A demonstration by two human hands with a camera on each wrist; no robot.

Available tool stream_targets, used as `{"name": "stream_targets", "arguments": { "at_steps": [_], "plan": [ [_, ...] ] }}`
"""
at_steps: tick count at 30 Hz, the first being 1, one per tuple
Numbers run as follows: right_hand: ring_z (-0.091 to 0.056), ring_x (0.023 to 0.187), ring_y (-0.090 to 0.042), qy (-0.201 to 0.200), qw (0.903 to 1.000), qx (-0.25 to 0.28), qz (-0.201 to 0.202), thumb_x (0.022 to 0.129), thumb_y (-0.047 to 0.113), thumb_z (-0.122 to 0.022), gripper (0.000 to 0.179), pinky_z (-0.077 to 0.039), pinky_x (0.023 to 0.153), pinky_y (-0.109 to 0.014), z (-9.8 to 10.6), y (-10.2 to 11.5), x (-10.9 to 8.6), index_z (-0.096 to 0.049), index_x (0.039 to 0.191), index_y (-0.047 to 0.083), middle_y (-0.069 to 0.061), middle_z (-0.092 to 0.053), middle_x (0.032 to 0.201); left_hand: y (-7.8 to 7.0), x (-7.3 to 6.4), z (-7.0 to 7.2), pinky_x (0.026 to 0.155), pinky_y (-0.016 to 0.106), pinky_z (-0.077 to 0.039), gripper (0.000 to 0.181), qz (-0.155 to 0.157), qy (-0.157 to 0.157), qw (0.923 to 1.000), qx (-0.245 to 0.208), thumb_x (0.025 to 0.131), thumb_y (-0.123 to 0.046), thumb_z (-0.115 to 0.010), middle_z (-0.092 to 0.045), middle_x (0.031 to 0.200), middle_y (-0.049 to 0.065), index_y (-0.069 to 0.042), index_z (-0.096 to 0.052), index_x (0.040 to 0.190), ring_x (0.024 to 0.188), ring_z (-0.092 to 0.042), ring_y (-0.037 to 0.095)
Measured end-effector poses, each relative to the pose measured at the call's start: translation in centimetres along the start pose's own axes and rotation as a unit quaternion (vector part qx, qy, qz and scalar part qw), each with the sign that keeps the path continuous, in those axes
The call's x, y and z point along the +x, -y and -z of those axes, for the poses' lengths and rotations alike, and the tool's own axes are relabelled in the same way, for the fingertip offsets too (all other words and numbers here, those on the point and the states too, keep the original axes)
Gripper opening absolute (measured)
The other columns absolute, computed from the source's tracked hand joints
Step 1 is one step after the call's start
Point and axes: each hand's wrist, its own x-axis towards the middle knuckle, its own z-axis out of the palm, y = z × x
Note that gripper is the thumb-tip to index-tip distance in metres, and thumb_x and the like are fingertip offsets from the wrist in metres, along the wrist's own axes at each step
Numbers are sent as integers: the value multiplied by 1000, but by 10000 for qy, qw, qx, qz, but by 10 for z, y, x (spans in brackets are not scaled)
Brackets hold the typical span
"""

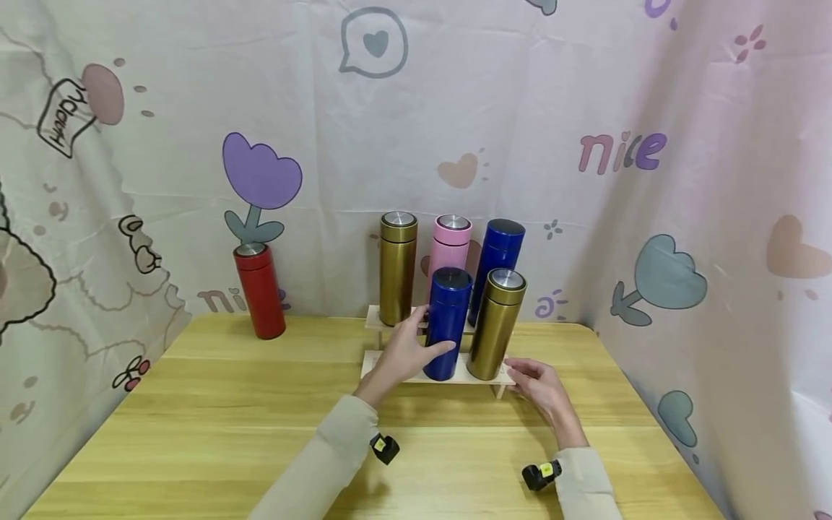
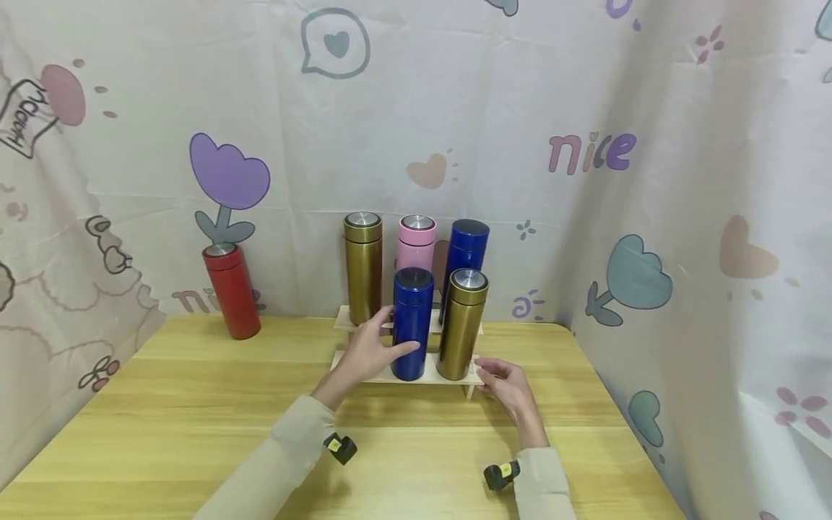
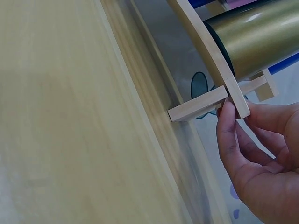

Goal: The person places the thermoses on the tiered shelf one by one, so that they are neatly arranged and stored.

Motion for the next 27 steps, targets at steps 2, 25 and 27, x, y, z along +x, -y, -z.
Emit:
{"name": "stream_targets", "arguments": {
  "at_steps": [2, 25, 27],
  "plan": [
    [-68, 87, -8, 2, 10000, 27, -8, 100, 3, -64, 40, -62, 82, -22, 0, 0, -1, -58, 136, -13, -15, -67, 120, -1, 0, 0, 105, 60, -53, 79, -24, 8, 10000, 3, 89, -34, -82, -56, 149, 19, -10, -43, 154, 130, -61, 42],
    [-69, 89, -10, -13, 9998, 172, -42, 99, 2, -64, 40, -62, 84, -23, 0, -1, -2, -58, 136, -13, -12, -68, 118, 4, -1, -1, 105, 60, -54, 82, -180, -10, 9998, 15, 90, -33, -81, -56, 150, 19, -9, -40, 156, 130, -62, 42],
    [-69, 88, -10, -16, 9998, 171, -46, 99, 2, -64, 40, -62, 84, -23, 0, -1, -2, -58, 136, -13, -11, -68, 117, 5, -2, -1, 105, 60, -54, 82, -182, -13, 9998, 4, 90, -33, -81, -56, 150, 19, -9, -40, 157, 130, -62, 42]
  ]
}}
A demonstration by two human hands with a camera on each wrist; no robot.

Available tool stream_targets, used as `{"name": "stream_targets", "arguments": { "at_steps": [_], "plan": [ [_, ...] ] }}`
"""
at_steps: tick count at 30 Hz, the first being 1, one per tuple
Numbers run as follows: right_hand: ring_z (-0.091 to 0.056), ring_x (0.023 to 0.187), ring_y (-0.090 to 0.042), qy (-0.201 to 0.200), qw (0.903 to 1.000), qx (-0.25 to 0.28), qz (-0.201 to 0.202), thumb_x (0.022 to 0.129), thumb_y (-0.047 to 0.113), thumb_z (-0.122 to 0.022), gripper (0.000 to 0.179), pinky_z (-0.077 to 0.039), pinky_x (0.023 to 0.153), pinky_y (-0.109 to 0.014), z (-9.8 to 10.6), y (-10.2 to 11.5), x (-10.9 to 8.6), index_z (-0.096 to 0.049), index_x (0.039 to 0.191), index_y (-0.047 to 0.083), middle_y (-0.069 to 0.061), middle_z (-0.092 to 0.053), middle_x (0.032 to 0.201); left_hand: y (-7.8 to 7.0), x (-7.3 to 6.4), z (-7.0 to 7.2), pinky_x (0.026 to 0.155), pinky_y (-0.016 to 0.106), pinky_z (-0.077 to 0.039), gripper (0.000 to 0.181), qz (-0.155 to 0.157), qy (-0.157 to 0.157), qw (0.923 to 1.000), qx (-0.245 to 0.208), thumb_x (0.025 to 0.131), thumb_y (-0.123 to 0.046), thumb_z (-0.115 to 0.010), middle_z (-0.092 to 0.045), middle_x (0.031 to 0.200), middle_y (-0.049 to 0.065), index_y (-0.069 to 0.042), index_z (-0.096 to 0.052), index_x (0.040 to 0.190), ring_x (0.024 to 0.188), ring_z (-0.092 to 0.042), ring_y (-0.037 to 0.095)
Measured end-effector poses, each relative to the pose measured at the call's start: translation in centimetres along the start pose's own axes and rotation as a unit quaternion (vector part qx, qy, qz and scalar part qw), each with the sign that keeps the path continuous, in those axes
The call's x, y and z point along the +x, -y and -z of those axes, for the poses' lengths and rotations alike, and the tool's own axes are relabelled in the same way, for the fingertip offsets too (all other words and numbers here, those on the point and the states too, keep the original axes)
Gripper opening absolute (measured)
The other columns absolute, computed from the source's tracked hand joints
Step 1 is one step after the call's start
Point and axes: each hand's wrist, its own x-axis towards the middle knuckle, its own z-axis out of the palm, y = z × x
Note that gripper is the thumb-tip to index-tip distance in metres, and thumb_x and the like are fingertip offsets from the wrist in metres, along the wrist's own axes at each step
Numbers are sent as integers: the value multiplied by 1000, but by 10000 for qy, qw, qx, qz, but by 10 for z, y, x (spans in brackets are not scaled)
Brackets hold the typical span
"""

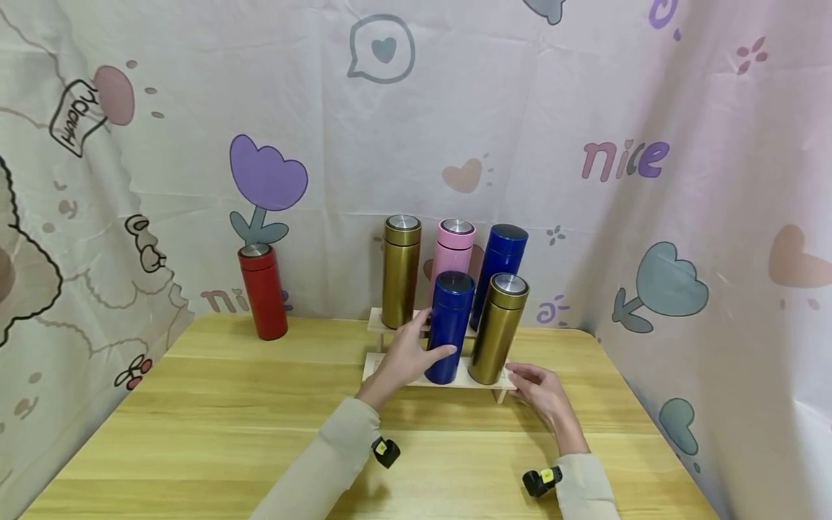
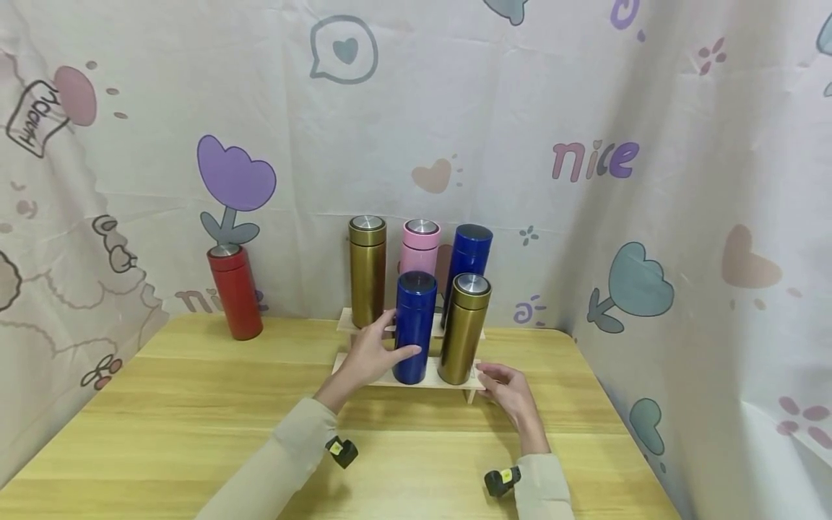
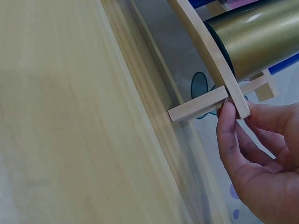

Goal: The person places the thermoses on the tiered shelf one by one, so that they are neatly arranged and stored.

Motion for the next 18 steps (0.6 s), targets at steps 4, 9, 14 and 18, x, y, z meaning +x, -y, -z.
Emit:
{"name": "stream_targets", "arguments": {
  "at_steps": [4, 9, 14, 18],
  "plan": [
    [-69, 88, -9, 20, 10000, -6, 0, 99, 2, -64, 40, -62, 83, -22, 0, -1, 0, -58, 136, -13, -8, -69, 115, 1, -1, -1, 106, 61, -52, 82, 21, 9, 10000, -64, 91, -32, -81, -55, 151, 20, -9, -39, 157, 130, -61, 43],
    [-68, 88, -10, 15, 10000, -38, -21, 100, 3, -64, 40, -62, 81, -21, 0, -1, 0, -58, 136, -13, -7, -69, 113, 1, 0, -1, 106, 59, -53, 82, 13, 14, 10000, -6, 91, -33, -81, -55, 150, 19, -9, -39, 157, 130, -61, 42],
    [-68, 89, -10, 2, 10000, -93, -6, 100, 3, -63, 39, -62, 82, -21, 0, 0, 1, -58, 136, -12, -13, -67, 119, 0, 0, 0, 107, 59, -53, 84, 14, 23, 10000, 52, 91, -33, -80, -54, 152, 20, -7, -37, 158, 132, -60, 42],
    [-68, 88, -9, 8, 9999, -120, 40, 100, 4, -64, 39, -62, 82, -21, 0, 0, 1, -58, 136, -12, -13, -67, 119, -1, 1, 0, 107, 59, -52, 85, 49, 45, 10000, 52, 92, -33, -80, -54, 152, 21, -7, -36, 159, 132, -60, 43]
  ]
}}
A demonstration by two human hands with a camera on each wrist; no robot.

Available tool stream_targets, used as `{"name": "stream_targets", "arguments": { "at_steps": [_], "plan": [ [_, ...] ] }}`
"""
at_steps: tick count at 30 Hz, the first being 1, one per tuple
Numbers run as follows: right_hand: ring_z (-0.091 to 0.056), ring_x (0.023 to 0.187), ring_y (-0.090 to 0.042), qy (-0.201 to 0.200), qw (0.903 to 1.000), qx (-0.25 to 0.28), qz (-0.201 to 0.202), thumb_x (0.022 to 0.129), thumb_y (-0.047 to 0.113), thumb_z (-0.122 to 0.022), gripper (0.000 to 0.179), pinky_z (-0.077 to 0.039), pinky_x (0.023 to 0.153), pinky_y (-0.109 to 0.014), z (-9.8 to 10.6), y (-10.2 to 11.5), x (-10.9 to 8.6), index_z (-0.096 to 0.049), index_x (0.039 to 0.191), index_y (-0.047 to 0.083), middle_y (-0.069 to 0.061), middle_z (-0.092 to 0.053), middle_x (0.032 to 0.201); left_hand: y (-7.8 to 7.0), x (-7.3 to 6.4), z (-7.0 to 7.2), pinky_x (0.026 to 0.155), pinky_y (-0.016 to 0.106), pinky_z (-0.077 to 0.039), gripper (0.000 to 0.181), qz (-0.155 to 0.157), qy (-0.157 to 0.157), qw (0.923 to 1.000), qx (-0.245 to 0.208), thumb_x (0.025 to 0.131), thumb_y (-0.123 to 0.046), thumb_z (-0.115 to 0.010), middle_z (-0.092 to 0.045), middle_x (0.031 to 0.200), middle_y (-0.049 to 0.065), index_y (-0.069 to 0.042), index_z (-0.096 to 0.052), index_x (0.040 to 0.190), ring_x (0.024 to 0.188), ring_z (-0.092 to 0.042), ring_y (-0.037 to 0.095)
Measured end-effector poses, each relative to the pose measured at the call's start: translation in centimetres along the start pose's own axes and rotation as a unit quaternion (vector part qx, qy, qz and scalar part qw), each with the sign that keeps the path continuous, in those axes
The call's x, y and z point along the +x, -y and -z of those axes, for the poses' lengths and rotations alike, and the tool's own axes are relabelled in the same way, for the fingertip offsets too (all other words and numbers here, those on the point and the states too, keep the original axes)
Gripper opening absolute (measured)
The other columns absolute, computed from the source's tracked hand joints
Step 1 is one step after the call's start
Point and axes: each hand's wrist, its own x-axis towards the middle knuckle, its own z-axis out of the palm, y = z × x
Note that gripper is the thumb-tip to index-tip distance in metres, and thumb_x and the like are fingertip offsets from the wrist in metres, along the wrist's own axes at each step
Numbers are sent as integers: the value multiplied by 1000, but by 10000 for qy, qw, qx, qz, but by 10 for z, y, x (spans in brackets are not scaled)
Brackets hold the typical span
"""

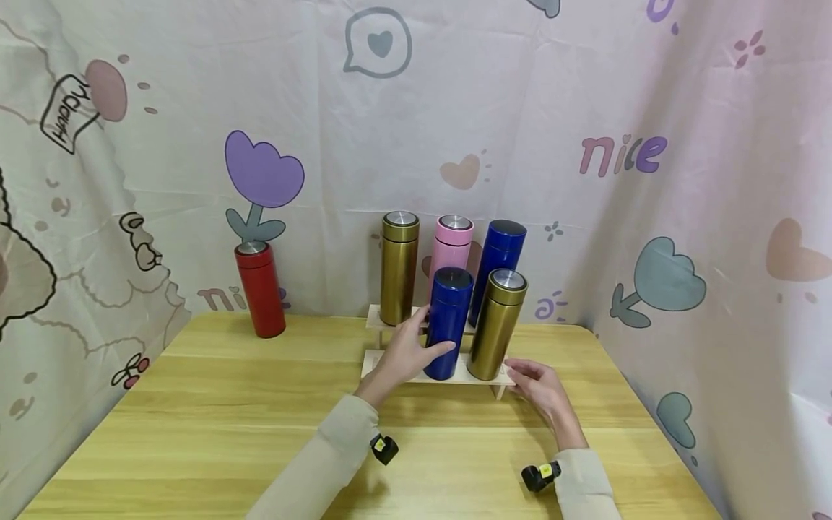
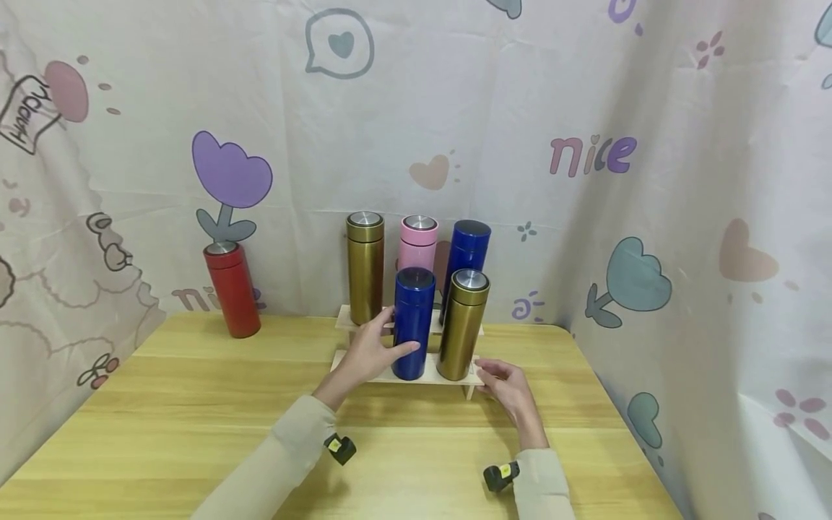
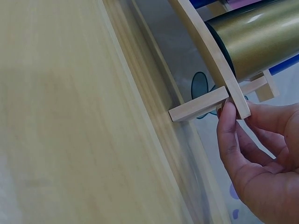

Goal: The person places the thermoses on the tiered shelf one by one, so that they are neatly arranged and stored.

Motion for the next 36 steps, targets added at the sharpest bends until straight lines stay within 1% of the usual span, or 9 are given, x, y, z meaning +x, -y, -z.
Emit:
{"name": "stream_targets", "arguments": {
  "at_steps": [6, 12, 15, 19, 21, 23, 26, 32, 36],
  "plan": [
    [-68, 86, -8, -10, 10000, 57, -15, 100, 3, -64, 40, -62, 81, -21, 0, 1, 0, -58, 136, -13, -8, -68, 113, -2, 0, 1, 107, 60, -52, 85, 115, 20, 9999, 83, 91, -34, -80, -54, 152, 20, -8, -37, 159, 133, -59, 43],
    [-67, 86, -7, 68, 10000, 43, 40, 100, 4, -64, 42, -61, 80, -20, 1, 1, -1, -56, 136, -15, -8, -68, 113, -4, 0, 1, 107, 60, -52, 84, 180, 39, 9998, 104, 92, -34, -80, -53, 152, 20, -7, -37, 159, 133, -58, 44],
    [-68, 86, -8, 12, 9999, 105, 18, 99, 2, -64, 40, -62, 80, -20, 1, 1, -1, -58, 135, -14, -7, -68, 111, -5, 0, 1, 109, 61, -51, 85, 232, 65, 9997, 103, 92, -35, -79, -53, 153, 19, -8, -35, 160, 135, -57, 44],
    [-68, 85, -8, -21, 9999, 158, 9, 99, 1, -64, 39, -62, 80, -21, 0, 0, -1, -59, 134, -14, -6, -68, 110, -1, -3, 4, 108, 60, -51, 85, 229, 172, 9996, -35, 91, -34, -80, -52, 154, 17, -11, -35, 160, 138, -55, 42],
    [-68, 85, -8, 0, 9998, 178, 18, 99, 1, -64, 39, -62, 80, -22, 0, 0, 0, -58, 135, -14, -5, -69, 110, 3, -6, 9, 105, 58, -54, 82, 127, 189, 9996, -182, 91, -31, -80, -53, 153, 16, -11, -37, 159, 137, -56, 42],
    [-68, 86, -7, 53, 9998, 171, 35, 99, 2, -64, 41, -62, 81, -22, -1, 0, 0, -56, 136, -15, -5, -69, 112, 10, -12, 17, 102, 56, -56, 78, 55, 135, 9994, -299, 91, -28, -81, -56, 151, 16, -10, -42, 156, 136, -58, 41],
    [-68, 86, -8, 18, 9999, 152, 17, 99, 2, -65, 41, -62, 82, -22, -2, 1, 0, -57, 136, -14, -7, -69, 113, 19, -20, 35, 100, 54, -58, 71, -59, -18, 9993, -381, 91, -25, -81, -60, 145, 19, -6, -49, 151, 130, -62, 42],
    [-68, 87, -9, -66, 10000, 20, -37, 100, 3, -64, 39, -62, 81, -21, -2, 1, -1, -59, 135, -12, -12, -68, 116, 31, -33, 80, 96, 46, -62, 62, -31, -291, 9996, -2, 92, -30, -80, -67, 137, 17, -7, -56, 144, 122, -68, 38],
    [-68, 87, -9, -61, 9999, 59, -57, 100, 4, -65, 40, -62, 82, -21, -2, 1, -1, -58, 136, -11, -10, -68, 116, 38, -39, 109, 98, 51, -60, 59, -59, -460, 9987, 231, 93, -28, -79, -65, 139, 18, -9, -57, 144, 123, -67, 39]
  ]
}}
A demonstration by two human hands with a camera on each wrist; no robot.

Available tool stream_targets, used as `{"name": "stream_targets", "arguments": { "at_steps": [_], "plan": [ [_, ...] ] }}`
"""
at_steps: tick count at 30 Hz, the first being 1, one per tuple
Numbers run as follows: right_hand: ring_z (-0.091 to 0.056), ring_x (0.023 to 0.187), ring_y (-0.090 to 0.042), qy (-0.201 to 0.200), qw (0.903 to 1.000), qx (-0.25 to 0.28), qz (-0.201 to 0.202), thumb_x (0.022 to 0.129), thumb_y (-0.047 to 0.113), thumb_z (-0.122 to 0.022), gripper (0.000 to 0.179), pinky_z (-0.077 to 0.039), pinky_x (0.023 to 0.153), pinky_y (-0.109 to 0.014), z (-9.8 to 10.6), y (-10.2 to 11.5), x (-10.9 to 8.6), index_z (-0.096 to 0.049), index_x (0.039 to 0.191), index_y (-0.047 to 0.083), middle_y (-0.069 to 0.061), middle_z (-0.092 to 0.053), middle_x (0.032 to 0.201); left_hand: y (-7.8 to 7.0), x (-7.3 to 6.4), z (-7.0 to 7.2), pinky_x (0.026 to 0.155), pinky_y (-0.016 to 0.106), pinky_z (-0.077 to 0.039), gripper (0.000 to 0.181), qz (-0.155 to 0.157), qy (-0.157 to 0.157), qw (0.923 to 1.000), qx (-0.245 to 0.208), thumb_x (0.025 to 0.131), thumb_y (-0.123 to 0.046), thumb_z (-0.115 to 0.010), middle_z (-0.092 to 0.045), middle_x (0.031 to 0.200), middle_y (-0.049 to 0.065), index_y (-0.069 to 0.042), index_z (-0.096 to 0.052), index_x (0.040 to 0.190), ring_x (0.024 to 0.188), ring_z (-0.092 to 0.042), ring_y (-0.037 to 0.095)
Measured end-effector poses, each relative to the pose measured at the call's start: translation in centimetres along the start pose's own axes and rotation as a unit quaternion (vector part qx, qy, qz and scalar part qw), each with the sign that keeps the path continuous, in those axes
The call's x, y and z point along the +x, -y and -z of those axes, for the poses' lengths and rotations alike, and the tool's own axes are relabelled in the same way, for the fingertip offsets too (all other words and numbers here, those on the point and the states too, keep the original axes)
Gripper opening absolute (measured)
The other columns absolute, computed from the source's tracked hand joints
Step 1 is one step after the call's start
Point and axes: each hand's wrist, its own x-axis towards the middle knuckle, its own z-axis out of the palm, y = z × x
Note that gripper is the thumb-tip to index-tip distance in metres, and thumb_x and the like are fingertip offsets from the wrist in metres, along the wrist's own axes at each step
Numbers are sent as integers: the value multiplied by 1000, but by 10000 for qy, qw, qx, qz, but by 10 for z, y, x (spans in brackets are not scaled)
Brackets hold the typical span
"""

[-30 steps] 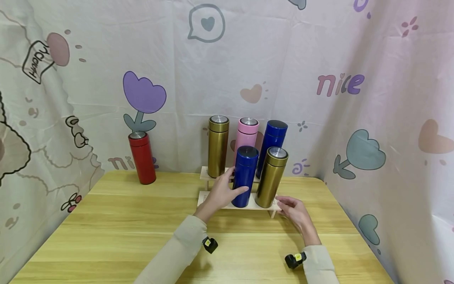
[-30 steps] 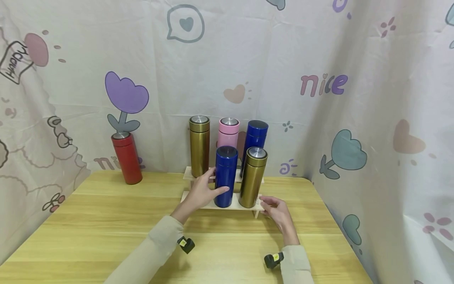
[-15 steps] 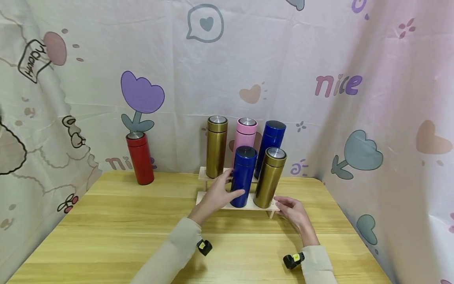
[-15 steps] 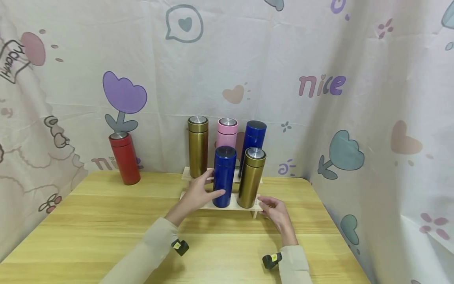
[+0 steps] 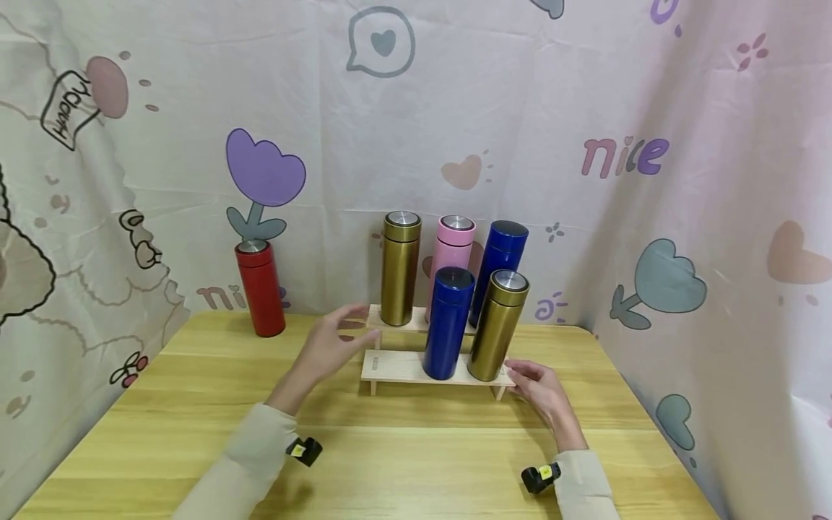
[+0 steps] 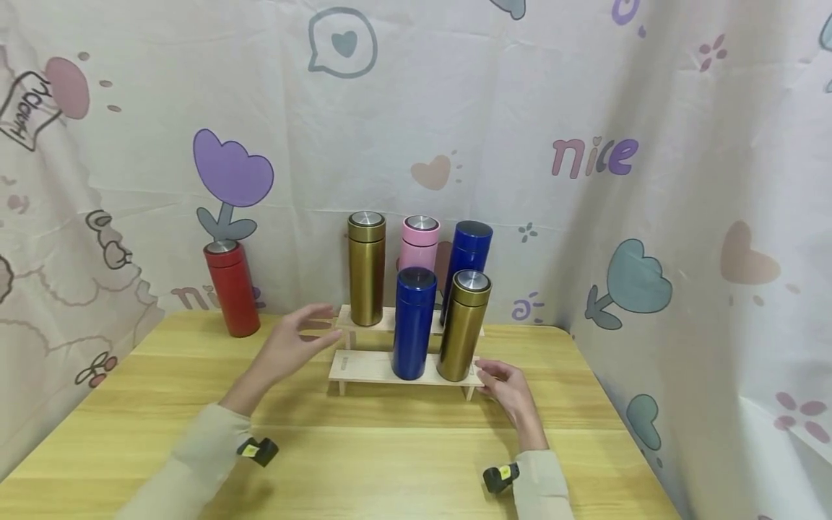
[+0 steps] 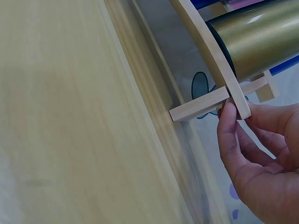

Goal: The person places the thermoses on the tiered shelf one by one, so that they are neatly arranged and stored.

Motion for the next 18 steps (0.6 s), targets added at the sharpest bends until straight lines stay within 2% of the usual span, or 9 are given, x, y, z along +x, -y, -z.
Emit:
{"name": "stream_targets", "arguments": {
  "at_steps": [7, 13, 18],
  "plan": [
    [-68, 88, -8, 28, 10000, 38, 59, 99, 3, -65, 41, -62, 83, -23, 1, -2, 0, -57, 137, -12, -3, -69, 111, 20, 1, 38, 93, 52, -61, 56, -1, -304, 9979, 577, 94, -29, -77, -67, 137, 20, -8, -58, 142, 121, -68, 43],
    [-69, 88, -7, 45, 9999, 92, 63, 99, 3, -66, 42, -62, 83, -23, 1, -2, 1, -57, 136, -13, -1, -70, 111, 40, 1, 66, 95, 57, -59, 53, -57, -611, 9936, 952, 95, -26, -77, -68, 133, 24, -4, -59, 140, 117, -70, 44],
    [-68, 89, -7, 34, 10000, 67, 60, 99, 2, -65, 41, -63, 83, -23, 1, -2, 1, -58, 136, -13, -1, -69, 112, 54, -3, 86, 97, 58, -58, 53, 93, -577, 9925, 1073, 98, -29, -73, -65, 136, 25, -3, -57, 141, 118, -68, 44]
  ]
}}
